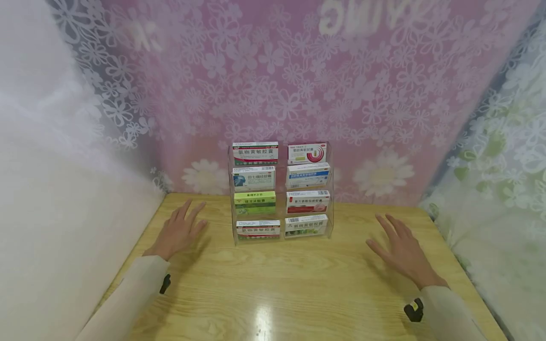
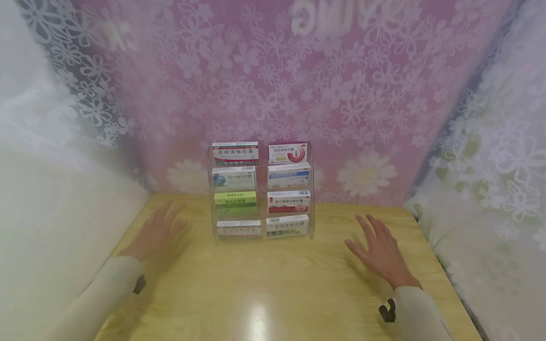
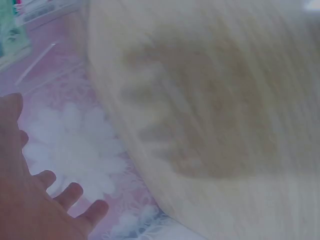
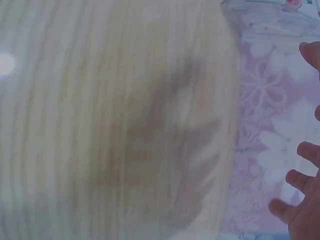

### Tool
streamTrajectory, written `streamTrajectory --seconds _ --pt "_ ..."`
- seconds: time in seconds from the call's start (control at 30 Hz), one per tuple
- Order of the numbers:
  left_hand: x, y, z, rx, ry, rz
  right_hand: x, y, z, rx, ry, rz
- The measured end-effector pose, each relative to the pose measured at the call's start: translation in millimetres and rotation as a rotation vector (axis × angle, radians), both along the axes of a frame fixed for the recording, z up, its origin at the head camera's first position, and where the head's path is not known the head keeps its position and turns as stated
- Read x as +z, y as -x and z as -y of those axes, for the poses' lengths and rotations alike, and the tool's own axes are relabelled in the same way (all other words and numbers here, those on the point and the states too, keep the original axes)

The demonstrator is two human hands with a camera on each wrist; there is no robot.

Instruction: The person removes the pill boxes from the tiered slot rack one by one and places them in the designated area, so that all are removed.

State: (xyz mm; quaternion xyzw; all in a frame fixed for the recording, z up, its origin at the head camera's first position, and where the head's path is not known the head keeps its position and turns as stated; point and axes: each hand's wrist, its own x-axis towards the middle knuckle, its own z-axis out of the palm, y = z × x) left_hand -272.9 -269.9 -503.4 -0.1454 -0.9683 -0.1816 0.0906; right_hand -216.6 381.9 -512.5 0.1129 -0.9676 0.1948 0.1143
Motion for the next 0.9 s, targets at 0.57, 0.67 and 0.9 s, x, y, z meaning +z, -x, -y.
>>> streamTrajectory --seconds 0.57,0.67,0.9 --pt "37.1 16.0 -36.2 -0.059 -0.219 0.095 19.1 32.4 62.7 0.057 0.212 0.054" --pt "43.0 17.0 -45.0 -0.062 -0.254 0.092 21.9 38.6 77.0 0.092 0.27 0.036" --pt "52.2 19.9 -64.2 -0.081 -0.345 0.042 25.5 47.9 109.1 0.167 0.321 -0.007"
